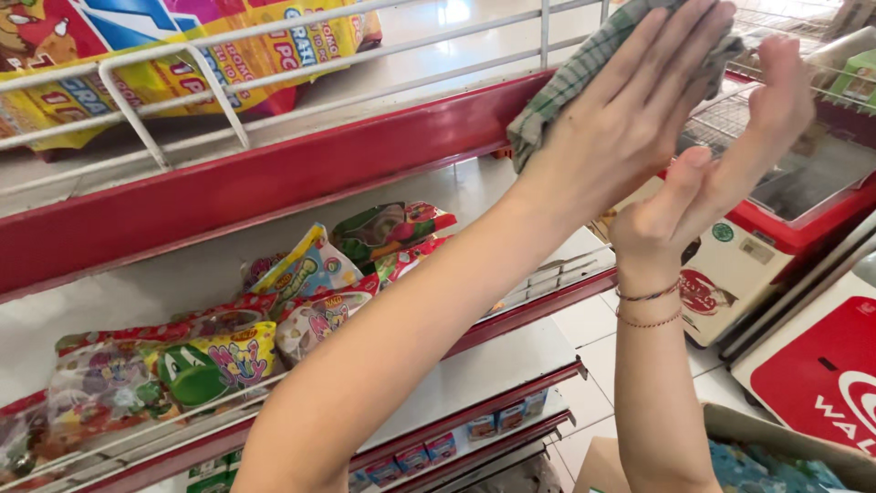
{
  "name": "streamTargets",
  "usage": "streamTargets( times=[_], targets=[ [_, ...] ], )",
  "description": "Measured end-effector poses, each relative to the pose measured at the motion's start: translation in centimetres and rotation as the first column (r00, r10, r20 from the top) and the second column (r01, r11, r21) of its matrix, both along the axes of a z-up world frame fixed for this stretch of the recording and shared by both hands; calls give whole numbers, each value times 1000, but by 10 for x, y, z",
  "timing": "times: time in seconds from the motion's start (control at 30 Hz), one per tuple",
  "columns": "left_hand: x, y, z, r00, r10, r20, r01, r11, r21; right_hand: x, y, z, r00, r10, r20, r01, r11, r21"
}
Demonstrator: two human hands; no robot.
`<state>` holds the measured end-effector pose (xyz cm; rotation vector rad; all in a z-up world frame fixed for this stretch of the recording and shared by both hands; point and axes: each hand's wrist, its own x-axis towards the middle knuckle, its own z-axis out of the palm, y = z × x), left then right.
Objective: The person sprays a cleaning solution onto a cloth and wipes the metal edges and shelves of a refrigerated display case. They repeatedly wipe the same areas with different cloths, handling a spray bottle, cloths, and a barcode scanner during the process.
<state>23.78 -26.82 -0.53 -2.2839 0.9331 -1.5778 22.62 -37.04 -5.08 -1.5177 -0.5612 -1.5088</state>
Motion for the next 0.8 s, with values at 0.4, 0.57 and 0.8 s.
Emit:
streamTargets(
  times=[0.4, 0.57, 0.8],
  targets=[
    [-82, 55, 14, 972, 236, 8, -235, 967, -98, -33, 29, 3, 990, 99, -104, -117, 975, -188],
    [-145, 129, 12, 953, 298, 53, -286, 945, -158, -69, 89, 10, 991, 95, -96, -122, 934, -336],
    [-256, 273, -2, 852, 500, 155, -475, 863, -174, -131, 183, 32, 993, 112, 26, -82, 850, -520]
  ],
)
